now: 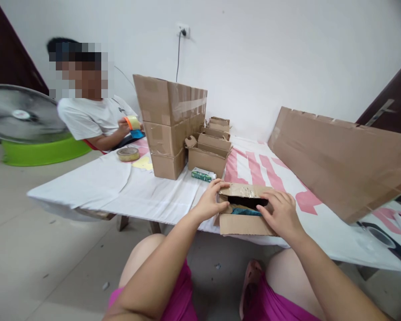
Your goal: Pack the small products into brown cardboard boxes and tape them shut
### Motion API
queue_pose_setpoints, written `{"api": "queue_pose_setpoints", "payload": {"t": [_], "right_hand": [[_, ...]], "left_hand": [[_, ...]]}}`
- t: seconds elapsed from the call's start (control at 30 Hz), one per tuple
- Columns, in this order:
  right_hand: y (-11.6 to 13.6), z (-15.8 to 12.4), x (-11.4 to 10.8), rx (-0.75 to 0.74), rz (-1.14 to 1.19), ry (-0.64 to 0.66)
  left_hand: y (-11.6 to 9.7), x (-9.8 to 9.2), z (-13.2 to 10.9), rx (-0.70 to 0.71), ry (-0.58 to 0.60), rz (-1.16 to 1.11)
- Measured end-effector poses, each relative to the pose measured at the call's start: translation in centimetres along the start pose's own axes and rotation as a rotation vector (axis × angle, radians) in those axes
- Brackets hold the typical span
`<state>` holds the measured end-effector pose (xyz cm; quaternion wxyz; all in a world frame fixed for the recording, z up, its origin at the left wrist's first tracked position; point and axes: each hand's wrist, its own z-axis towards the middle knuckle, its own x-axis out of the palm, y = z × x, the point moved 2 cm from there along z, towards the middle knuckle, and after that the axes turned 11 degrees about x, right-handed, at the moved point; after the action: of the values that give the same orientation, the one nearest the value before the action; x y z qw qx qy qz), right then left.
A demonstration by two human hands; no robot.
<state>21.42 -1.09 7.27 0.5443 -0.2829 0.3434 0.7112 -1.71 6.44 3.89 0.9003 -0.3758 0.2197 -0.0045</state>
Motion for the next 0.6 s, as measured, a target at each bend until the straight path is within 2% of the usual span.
{"api": "queue_pose_setpoints", "payload": {"t": [0.17, 0.37, 0.47, 0.6], "right_hand": [[1.7, 1.1, 0.0, -0.001, 0.094, 0.093], [1.8, 1.2, 0.8, -0.029, 0.062, 0.14], [1.5, 1.5, 0.2, -0.081, 0.026, 0.193], [1.3, 2.5, -0.8, -0.156, -0.044, 0.332]], "left_hand": [[-0.4, 0.1, -0.1, 0.01, -0.046, 0.022], [-1.2, 0.4, -0.2, 0.013, -0.125, 0.06], [-2.0, 0.4, -0.2, 0.0, -0.134, 0.085], [-2.8, 0.5, -0.2, -0.026, -0.127, 0.112]]}}
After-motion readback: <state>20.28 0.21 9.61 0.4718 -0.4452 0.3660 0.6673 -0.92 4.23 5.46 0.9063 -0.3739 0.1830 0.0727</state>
